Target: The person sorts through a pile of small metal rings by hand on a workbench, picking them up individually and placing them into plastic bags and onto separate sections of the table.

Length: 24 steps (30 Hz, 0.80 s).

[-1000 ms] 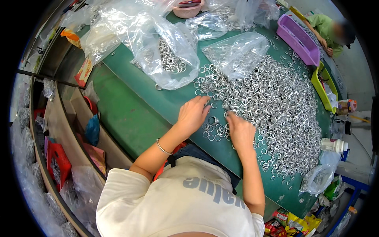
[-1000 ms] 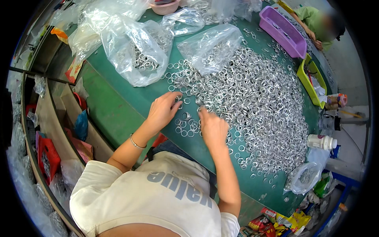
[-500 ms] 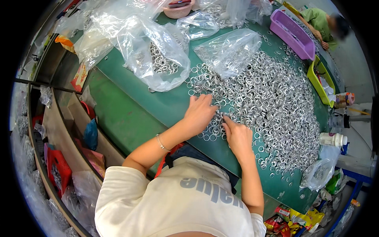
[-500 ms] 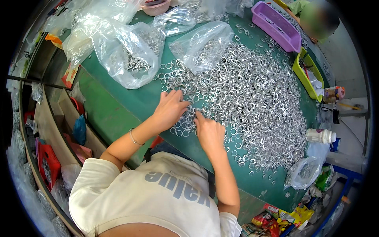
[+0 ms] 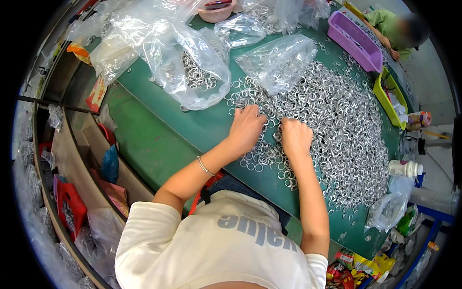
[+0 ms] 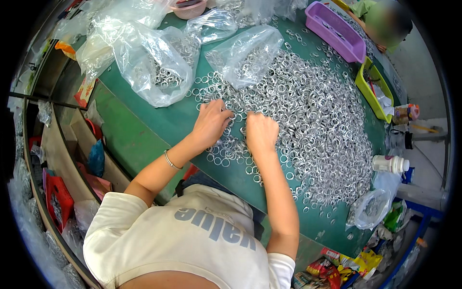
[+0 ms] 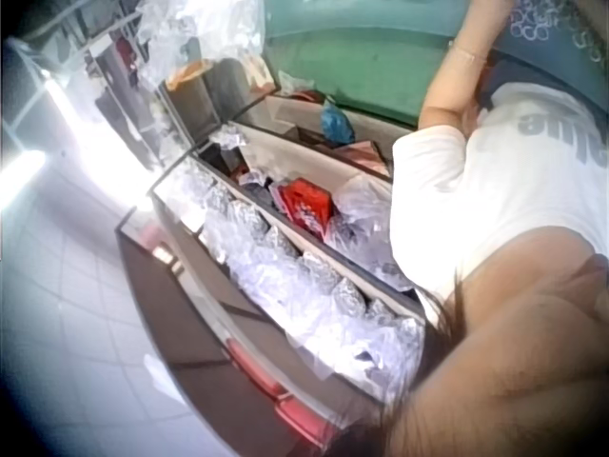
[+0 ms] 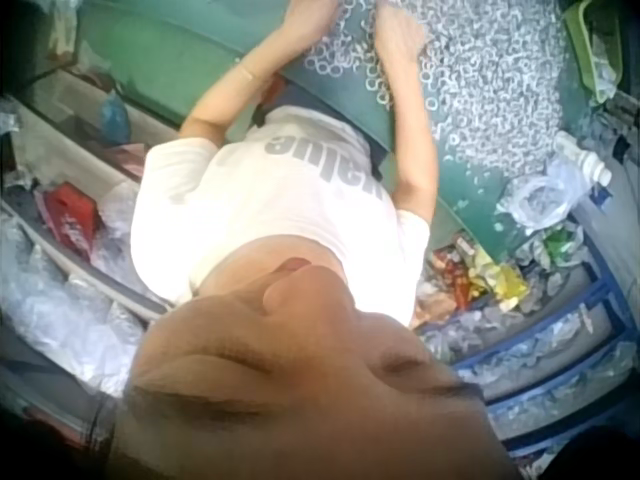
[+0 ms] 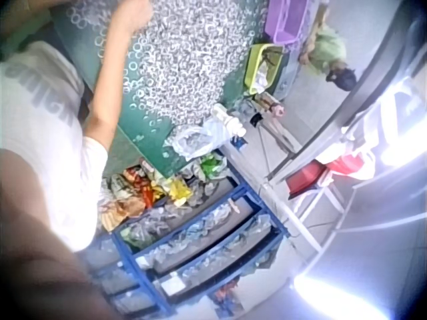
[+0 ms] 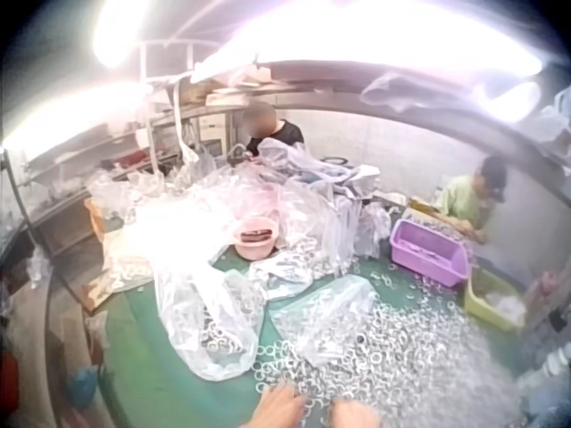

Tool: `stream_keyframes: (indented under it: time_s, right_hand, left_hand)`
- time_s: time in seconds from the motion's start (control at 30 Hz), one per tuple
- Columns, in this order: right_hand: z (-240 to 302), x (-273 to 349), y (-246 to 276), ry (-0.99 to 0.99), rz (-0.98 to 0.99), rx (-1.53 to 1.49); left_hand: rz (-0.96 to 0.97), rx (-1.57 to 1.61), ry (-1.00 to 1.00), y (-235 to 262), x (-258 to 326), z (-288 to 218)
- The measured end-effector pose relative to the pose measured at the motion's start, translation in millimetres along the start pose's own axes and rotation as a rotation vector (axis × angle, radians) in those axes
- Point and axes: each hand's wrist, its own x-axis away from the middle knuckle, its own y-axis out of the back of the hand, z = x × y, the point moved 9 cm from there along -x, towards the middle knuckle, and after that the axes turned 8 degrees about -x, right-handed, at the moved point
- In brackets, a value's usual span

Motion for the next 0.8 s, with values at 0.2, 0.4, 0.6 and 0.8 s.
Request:
stream_keyframes:
  time_s: [0.2,0.4,0.6,0.8]
  right_hand:
    - [-8,23,9,0.002,0.082,-0.236]
    - [-25,7,21,-0.191,-0.105,-0.387]
    - [-15,3,17,-0.05,-0.256,-0.25]
    - [-36,27,9,-0.144,0.213,-0.567]
  left_hand:
    - [0.127,0.045,-0.078,3,11,1]
    - [-0.105,0.042,0.04,21,-1,5]
    - [-0.14,-0.022,0.081,9,-11,12]
    - [-0.154,0.125,0.123,14,-2,28]
